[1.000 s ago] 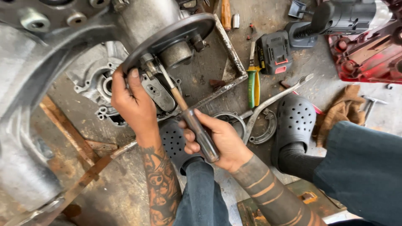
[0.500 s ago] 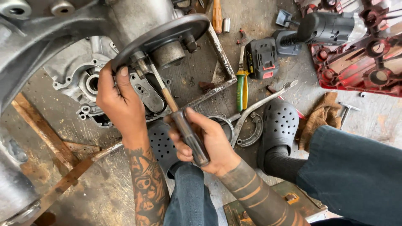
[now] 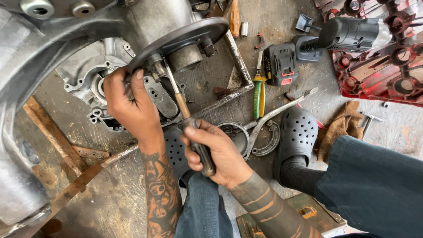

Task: Disassembling and inspecting motorcycle engine components using hand tools

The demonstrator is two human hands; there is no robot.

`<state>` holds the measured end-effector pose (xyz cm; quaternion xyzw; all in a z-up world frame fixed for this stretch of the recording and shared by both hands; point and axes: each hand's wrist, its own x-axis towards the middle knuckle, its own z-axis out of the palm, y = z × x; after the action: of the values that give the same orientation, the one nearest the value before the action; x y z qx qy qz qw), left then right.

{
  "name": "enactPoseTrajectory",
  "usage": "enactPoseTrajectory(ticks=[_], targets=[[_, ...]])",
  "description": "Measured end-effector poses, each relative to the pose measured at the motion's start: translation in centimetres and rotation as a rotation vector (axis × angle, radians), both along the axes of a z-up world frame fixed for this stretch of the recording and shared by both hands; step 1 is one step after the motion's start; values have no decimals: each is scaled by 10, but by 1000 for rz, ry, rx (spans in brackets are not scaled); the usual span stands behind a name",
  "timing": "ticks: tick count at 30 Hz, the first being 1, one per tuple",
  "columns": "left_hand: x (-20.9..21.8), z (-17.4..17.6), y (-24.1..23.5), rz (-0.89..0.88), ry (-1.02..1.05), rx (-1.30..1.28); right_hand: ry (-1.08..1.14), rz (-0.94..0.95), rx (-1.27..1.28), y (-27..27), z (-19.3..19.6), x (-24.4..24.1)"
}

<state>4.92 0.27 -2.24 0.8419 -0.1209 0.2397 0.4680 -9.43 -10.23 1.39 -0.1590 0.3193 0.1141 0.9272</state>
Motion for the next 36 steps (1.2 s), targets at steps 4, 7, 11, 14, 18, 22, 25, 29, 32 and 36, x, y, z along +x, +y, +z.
enactPoseTrajectory(ticks=[4, 7, 11, 14, 18, 22, 25, 29, 32, 36], targets=[[0, 1, -1, 27, -4, 0, 18, 36, -61, -5, -6, 0], [-2, 2, -2, 36, -5, 13, -24, 60, -28, -10, 15, 6], [1, -3, -3, 22, -25, -6, -38, 14, -139, -3, -2, 4], [-1, -1, -3, 34, -6, 5, -37, 15, -166, -5, -9, 3], [0, -7, -2, 44, -12, 14, -30, 79, -149, -16, 18, 10], [-2, -2, -3, 32, 5, 12, -82, 59, -232, -18, 14, 8], [-1, 1, -4, 31, 7, 12, -82, 60, -335, -17, 7, 6], [-2, -3, -5, 37, 28, 6, -64, 62, -322, -20, 23, 12], [-2, -4, -6, 24, 43, -15, -94, 17, -233, -19, 6, 7], [1, -6, -4, 32, 37, -17, -26, 31, -257, -15, 6, 9]])
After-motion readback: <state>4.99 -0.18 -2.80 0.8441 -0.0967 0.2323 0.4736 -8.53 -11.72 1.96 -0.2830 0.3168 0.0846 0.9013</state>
